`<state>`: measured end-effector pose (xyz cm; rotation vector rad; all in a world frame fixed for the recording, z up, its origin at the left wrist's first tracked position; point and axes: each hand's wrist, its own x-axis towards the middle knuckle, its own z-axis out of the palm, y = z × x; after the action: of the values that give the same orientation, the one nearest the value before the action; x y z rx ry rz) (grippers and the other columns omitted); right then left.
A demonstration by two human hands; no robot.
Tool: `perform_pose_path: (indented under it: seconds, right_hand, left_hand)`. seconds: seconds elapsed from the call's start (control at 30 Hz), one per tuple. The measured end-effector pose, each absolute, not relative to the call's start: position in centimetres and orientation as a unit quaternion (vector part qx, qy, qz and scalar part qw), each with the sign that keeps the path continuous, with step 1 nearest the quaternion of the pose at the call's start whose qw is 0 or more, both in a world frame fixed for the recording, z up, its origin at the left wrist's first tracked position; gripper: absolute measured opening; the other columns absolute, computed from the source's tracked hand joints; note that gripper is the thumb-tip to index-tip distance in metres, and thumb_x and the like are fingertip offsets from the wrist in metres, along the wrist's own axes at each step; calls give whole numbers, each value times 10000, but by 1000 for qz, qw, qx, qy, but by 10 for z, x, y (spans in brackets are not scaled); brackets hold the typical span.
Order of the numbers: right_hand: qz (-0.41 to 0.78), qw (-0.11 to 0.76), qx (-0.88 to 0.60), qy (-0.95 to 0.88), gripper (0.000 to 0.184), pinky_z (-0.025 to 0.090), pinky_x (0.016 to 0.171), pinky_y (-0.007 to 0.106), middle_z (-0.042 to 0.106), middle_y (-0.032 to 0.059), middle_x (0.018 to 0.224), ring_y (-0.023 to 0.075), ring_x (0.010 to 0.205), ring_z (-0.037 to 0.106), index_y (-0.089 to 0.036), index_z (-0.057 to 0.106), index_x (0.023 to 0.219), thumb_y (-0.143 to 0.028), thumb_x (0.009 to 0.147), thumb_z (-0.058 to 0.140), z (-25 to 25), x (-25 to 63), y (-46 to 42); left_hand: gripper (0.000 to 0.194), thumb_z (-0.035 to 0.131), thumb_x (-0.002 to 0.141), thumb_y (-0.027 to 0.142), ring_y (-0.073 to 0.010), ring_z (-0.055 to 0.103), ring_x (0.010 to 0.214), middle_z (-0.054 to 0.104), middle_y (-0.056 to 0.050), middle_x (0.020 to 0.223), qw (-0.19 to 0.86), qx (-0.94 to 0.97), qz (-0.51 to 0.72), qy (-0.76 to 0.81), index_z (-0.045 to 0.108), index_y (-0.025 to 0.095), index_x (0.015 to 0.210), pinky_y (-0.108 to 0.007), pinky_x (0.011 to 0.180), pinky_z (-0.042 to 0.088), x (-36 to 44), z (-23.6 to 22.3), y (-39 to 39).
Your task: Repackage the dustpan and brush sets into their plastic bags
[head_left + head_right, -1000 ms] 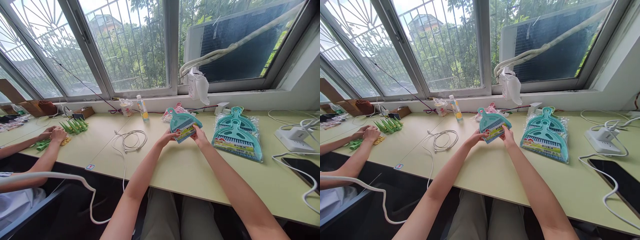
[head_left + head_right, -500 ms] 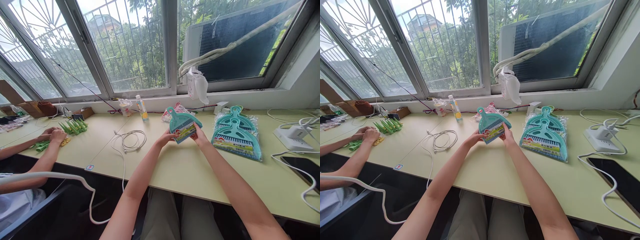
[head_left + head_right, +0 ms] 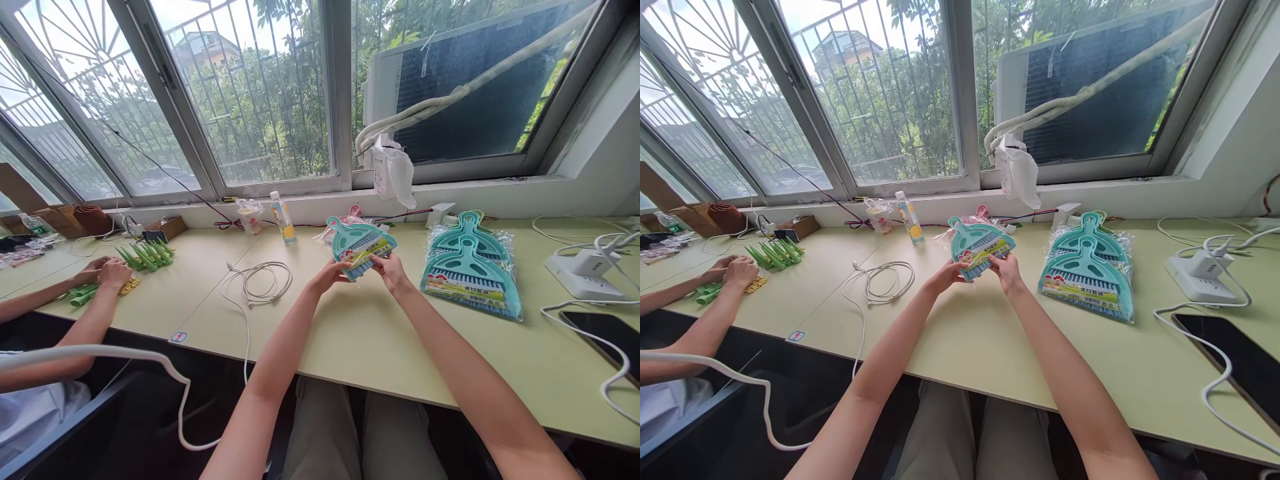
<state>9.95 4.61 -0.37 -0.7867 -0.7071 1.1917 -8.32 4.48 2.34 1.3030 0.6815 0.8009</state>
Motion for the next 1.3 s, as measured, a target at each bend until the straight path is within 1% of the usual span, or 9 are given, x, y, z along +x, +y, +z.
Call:
perform_pose_path:
  seconds: [0.17, 0.37, 0.5, 0.6, 0.67, 0.77, 1.0, 1.2, 1.3]
  right_hand:
    - [505, 727, -340, -317, 350, 596, 836, 352, 716, 36, 971, 221, 967, 682, -211, 620, 872, -199, 580, 814, 1, 98, 42]
    - [507, 727, -337, -316, 299, 594, 848, 336, 721, 43, 999, 216, 991, 678, -221, 633, 884, -196, 624, 777, 3, 97, 37]
    - [507, 727, -341, -313, 364, 594, 847, 331, 711, 36, 982, 207, 969, 679, -216, 625, 886, -199, 579, 819, 0, 98, 41]
    - [514, 719, -351, -311, 400, 605, 819, 342, 701, 21, 940, 207, 940, 681, -219, 617, 876, -208, 547, 844, -3, 96, 45]
    - [522, 711, -352, -313, 417, 609, 805, 345, 699, 16, 914, 210, 931, 681, -219, 617, 871, -209, 529, 856, -4, 94, 47]
    - [530, 705, -347, -319, 451, 608, 798, 347, 701, 17, 903, 212, 917, 679, -207, 625, 861, -219, 489, 879, -4, 94, 48]
    - [523, 716, -324, -330, 484, 603, 796, 356, 710, 14, 897, 213, 915, 676, -203, 632, 853, -240, 450, 897, 1, 104, 48]
    - [500, 750, -310, -303, 441, 599, 803, 337, 705, 15, 962, 205, 962, 669, -222, 631, 898, -226, 518, 853, 1, 92, 45]
    - [481, 773, -311, -273, 419, 597, 795, 318, 699, 13, 987, 195, 971, 666, -227, 622, 910, -221, 544, 826, -2, 85, 44]
  left_hand:
    - [560, 624, 810, 433, -283, 677, 1008, 575, -154, 1341, 702, 615, 261, 247, 520, 242, 1326, -421, 846, 520, -79, 25, 35]
    - [614, 649, 810, 465, -278, 611, 1152, 582, -147, 1336, 724, 632, 143, 236, 474, 265, 1363, -421, 904, 493, -81, 25, 32]
    - [584, 614, 812, 538, -279, 588, 1177, 562, -129, 1362, 715, 572, 310, 255, 533, 251, 1315, -408, 910, 493, -78, 19, 44]
    - [593, 704, 754, 453, -270, 587, 1175, 628, -92, 1277, 643, 532, 467, 292, 551, 249, 1289, -385, 923, 492, -77, 20, 51]
    - [655, 762, 704, 366, -264, 591, 1169, 665, -62, 1210, 605, 522, 519, 304, 529, 261, 1307, -379, 937, 488, -77, 24, 52]
    - [708, 790, 677, 326, -270, 585, 1174, 669, -50, 1199, 609, 526, 520, 288, 509, 262, 1323, -379, 952, 484, -75, 28, 49]
    - [672, 790, 672, 415, -311, 592, 1137, 632, -111, 1254, 619, 568, 450, 304, 556, 215, 1269, -370, 847, 516, -72, 24, 43]
    - [630, 696, 745, 502, -269, 618, 1105, 617, -98, 1284, 615, 561, 468, 298, 523, 237, 1290, -306, 768, 534, -74, 25, 47]
    - [637, 714, 737, 471, -249, 659, 1029, 621, -108, 1280, 612, 562, 467, 303, 510, 223, 1287, -314, 773, 547, -69, 24, 44]
